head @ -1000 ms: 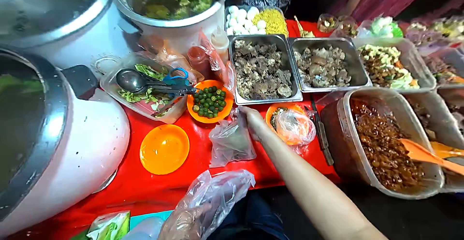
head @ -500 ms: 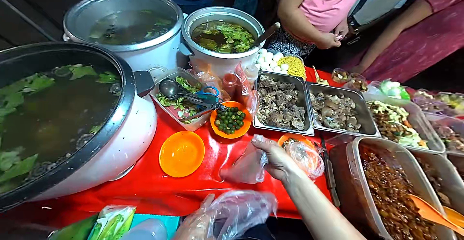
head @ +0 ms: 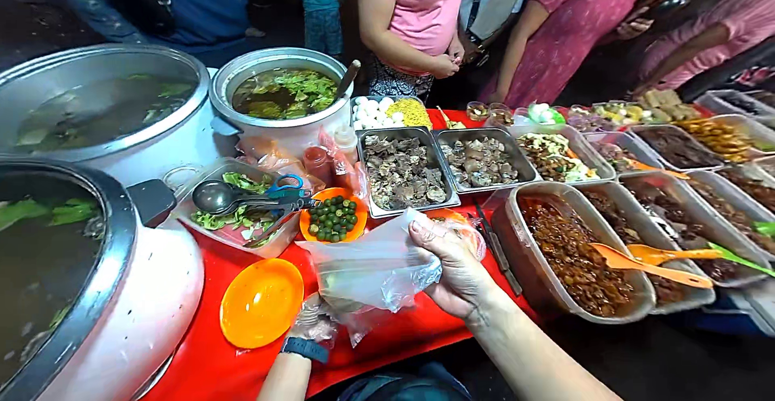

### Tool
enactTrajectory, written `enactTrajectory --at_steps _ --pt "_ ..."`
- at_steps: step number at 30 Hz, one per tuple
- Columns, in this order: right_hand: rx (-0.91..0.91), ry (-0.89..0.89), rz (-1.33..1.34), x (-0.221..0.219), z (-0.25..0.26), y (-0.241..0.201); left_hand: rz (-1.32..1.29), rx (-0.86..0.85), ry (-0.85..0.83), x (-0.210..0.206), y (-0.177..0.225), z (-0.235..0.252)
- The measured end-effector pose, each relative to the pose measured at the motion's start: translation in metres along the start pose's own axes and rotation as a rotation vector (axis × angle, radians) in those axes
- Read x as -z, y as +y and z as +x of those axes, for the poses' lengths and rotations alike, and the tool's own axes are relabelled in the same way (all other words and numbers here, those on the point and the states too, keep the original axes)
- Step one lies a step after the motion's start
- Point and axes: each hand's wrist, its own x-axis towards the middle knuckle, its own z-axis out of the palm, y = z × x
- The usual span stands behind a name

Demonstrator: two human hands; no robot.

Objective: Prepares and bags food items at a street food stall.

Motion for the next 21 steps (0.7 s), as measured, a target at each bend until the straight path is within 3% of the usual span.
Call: enactTrajectory --at_steps 2,4,8,10,11,13,15,16,18,20,21 --pt "-0.059 0.000 -0.029 0.018 0.008 0.012 -0.050 -0.022 -0.064 0.006 0.007 0.006" --pt "-0.125 -0.042 -0.109 0.031 0.020 0.028 0.096 -0.032 -0.133 0.006 0.012 0.014" --pt "-0.160 -0.154 -0.326 0.049 0.042 0.053 0.719 -0.021 -0.473 -0.060 0.019 0.026" --pt "-0.126 -0.090 -0.318 0.050 0.044 0.045 1.017 -0.148 -0.584 -0.099 0.022 0.020" --pt "-0.102 -0.022 -0.288 0.049 0.043 0.038 1.204 -0.251 -0.540 -0.110 0.029 0.012" --pt "-0.052 0.095 -0.159 0.047 0.042 0.026 1.509 -0.477 -0.254 -0.114 0.047 -0.004" --pt "0.000 0.168 -0.030 0.047 0.043 0.023 1.457 -0.555 0.023 -0.093 0.052 -0.012" --pt "0.021 0.192 0.008 0.046 0.044 0.024 1.337 -0.505 0.122 -0.080 0.046 -0.019" --pt "0.026 0.229 0.048 0.039 0.043 0.033 0.949 -0.105 0.198 -0.071 0.013 -0.042" --pt "0.008 0.245 0.072 0.031 0.043 0.044 0.601 0.430 0.013 -0.067 -0.021 -0.044" --pt "-0.001 0.258 0.073 0.026 0.045 0.049 0.461 0.542 -0.078 -0.068 -0.036 -0.034"
